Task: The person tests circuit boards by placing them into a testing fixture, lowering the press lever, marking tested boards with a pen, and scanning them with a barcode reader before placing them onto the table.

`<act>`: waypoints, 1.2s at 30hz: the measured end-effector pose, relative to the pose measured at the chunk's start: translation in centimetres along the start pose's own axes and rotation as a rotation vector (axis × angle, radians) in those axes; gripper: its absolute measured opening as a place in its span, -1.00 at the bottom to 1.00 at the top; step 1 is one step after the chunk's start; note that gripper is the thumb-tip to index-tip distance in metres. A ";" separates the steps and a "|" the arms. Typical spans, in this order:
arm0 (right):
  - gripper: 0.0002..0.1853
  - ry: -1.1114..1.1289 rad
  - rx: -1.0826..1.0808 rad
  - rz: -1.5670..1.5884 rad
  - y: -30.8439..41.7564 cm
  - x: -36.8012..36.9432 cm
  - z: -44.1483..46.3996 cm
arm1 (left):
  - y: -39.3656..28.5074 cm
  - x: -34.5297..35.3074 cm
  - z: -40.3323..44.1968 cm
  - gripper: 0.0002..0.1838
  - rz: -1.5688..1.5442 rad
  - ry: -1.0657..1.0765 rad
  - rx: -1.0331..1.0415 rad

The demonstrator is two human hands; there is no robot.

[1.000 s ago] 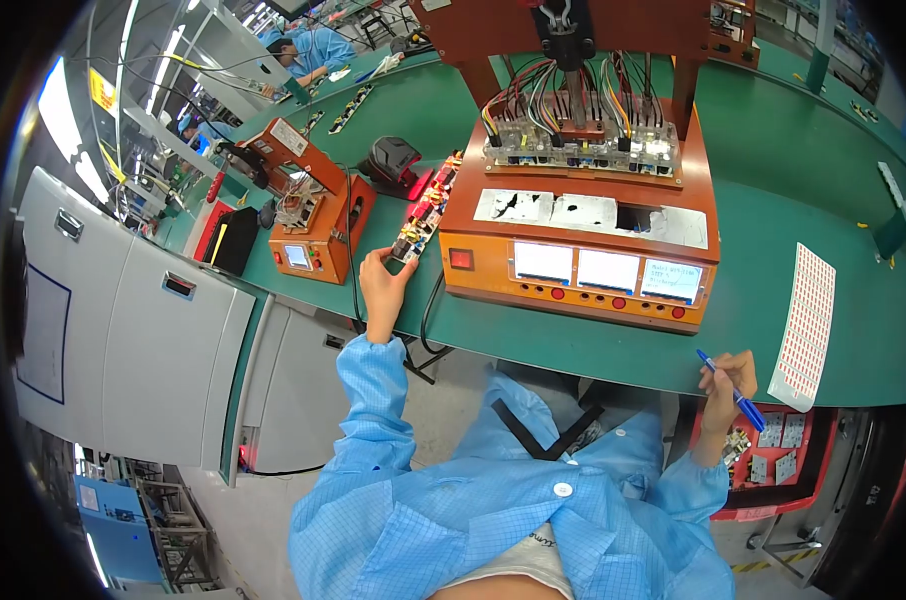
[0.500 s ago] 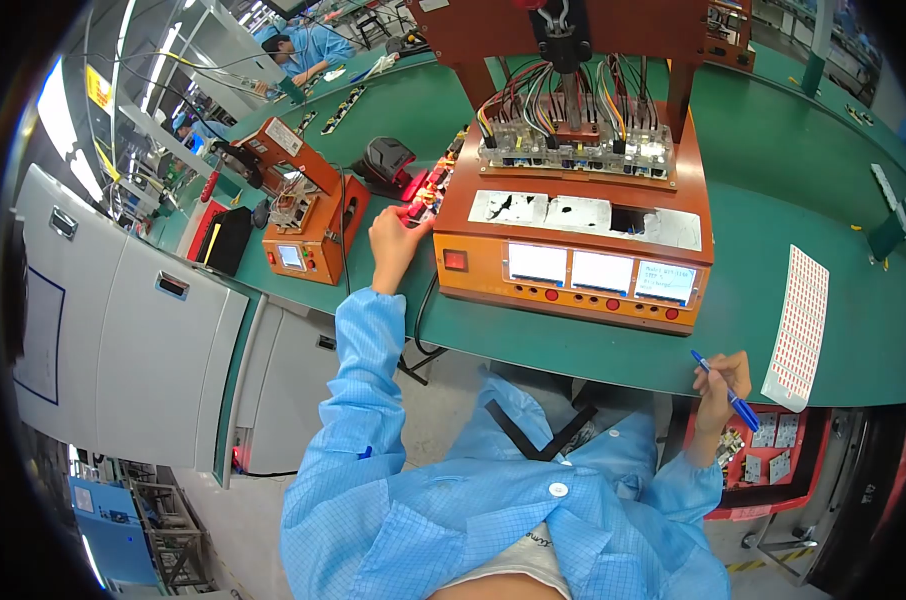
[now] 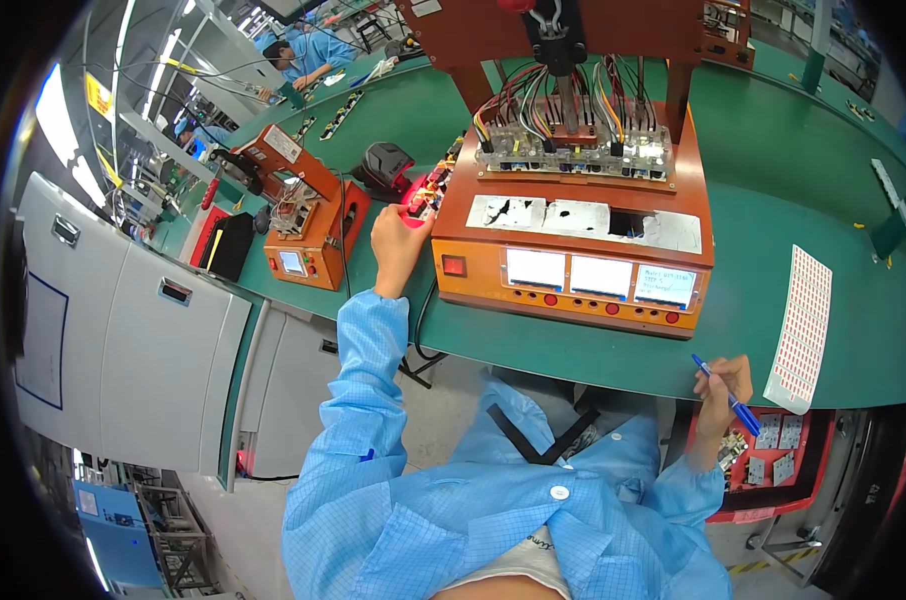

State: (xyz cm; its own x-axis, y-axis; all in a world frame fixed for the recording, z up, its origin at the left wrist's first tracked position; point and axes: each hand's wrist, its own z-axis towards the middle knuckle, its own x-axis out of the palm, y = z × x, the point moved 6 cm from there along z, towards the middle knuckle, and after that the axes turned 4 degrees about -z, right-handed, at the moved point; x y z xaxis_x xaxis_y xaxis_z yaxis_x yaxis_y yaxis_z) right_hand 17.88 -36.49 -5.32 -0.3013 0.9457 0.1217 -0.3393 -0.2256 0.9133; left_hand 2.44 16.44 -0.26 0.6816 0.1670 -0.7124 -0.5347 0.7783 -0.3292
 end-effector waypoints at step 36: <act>-0.84 -0.067 -0.038 -0.110 0.4 0.4 -0.3 | -12.3 -7.2 -2.0 -0.74 -0.631 0.060 0.219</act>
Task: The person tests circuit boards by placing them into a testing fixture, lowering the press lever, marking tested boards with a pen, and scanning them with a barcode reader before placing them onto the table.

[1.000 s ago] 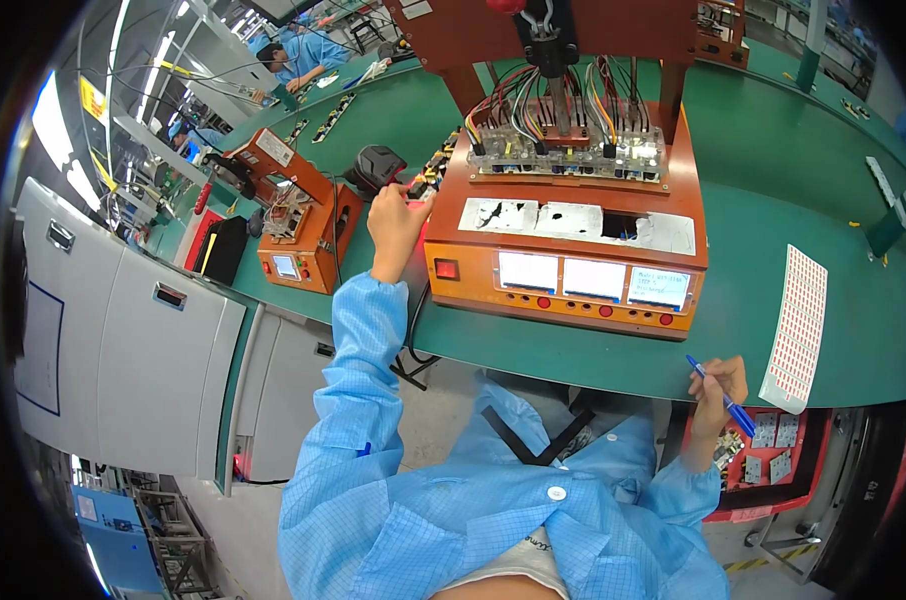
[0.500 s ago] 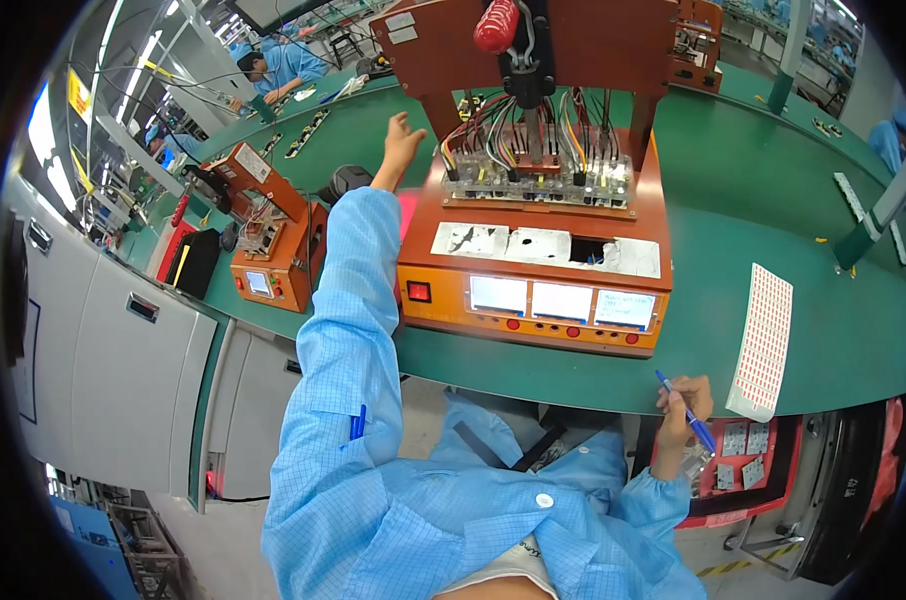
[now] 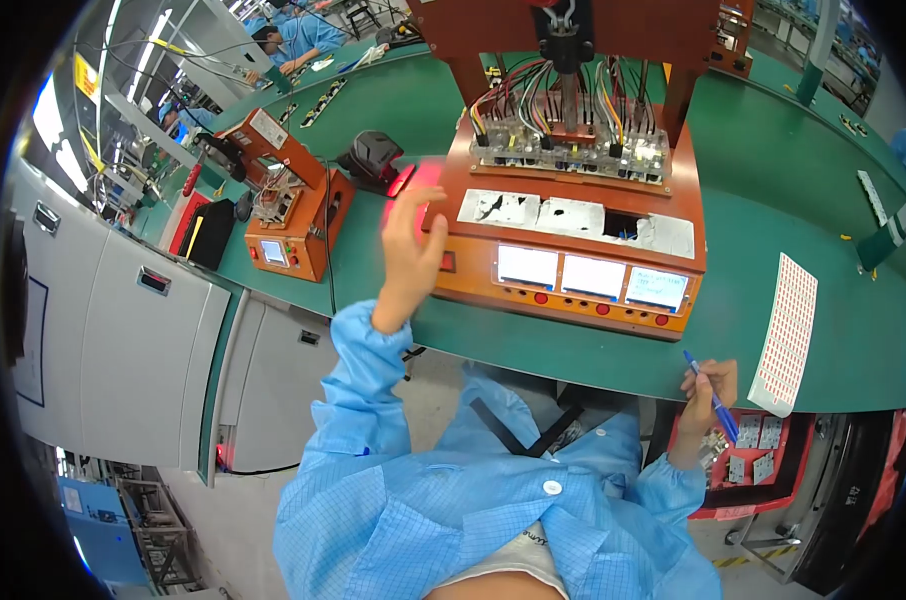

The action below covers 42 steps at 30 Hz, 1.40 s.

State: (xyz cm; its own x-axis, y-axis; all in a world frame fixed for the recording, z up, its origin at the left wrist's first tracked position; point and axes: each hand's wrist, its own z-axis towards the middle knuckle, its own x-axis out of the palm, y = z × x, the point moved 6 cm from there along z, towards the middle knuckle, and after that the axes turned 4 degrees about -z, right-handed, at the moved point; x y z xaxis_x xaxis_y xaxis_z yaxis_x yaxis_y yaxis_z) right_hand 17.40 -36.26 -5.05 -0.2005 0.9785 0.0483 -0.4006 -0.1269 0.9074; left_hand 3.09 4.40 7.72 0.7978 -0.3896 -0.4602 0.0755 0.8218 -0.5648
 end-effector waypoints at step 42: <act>-0.89 -0.206 -0.137 -0.355 1.7 1.3 1.5 | 0.4 2.9 -6.5 -0.41 0.094 -0.020 0.043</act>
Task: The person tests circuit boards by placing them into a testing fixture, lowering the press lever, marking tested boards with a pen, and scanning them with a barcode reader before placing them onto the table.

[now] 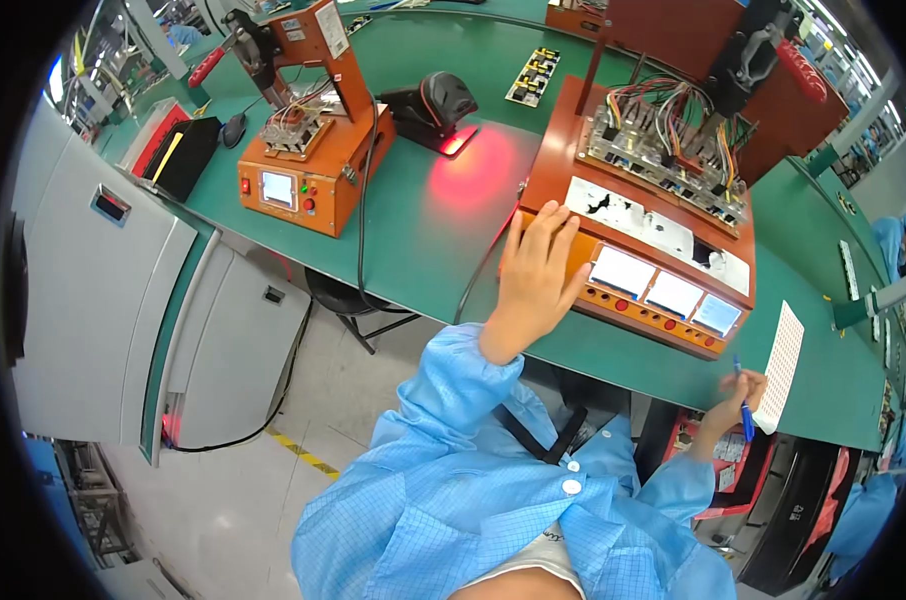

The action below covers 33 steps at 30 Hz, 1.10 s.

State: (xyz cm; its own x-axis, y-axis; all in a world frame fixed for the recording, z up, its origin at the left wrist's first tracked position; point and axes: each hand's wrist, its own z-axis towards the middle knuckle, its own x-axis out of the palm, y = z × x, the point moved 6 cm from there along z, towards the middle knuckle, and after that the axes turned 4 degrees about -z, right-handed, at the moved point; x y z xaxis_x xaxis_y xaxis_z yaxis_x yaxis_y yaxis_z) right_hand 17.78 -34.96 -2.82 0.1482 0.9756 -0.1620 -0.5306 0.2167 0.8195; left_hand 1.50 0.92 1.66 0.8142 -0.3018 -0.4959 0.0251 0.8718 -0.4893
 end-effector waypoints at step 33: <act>-0.71 0.622 -0.745 0.181 29.9 21.7 19.4 | -1.0 0.8 0.4 -0.46 0.143 0.027 0.016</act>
State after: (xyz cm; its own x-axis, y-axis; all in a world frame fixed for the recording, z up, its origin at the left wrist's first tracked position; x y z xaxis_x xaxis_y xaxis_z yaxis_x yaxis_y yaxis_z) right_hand 21.36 -8.00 28.85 -0.3393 0.7947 -0.5033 -0.9234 -0.1794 0.3392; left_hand 2.34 -0.07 2.04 0.7941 -0.1844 -0.5791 -0.0805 0.9125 -0.4010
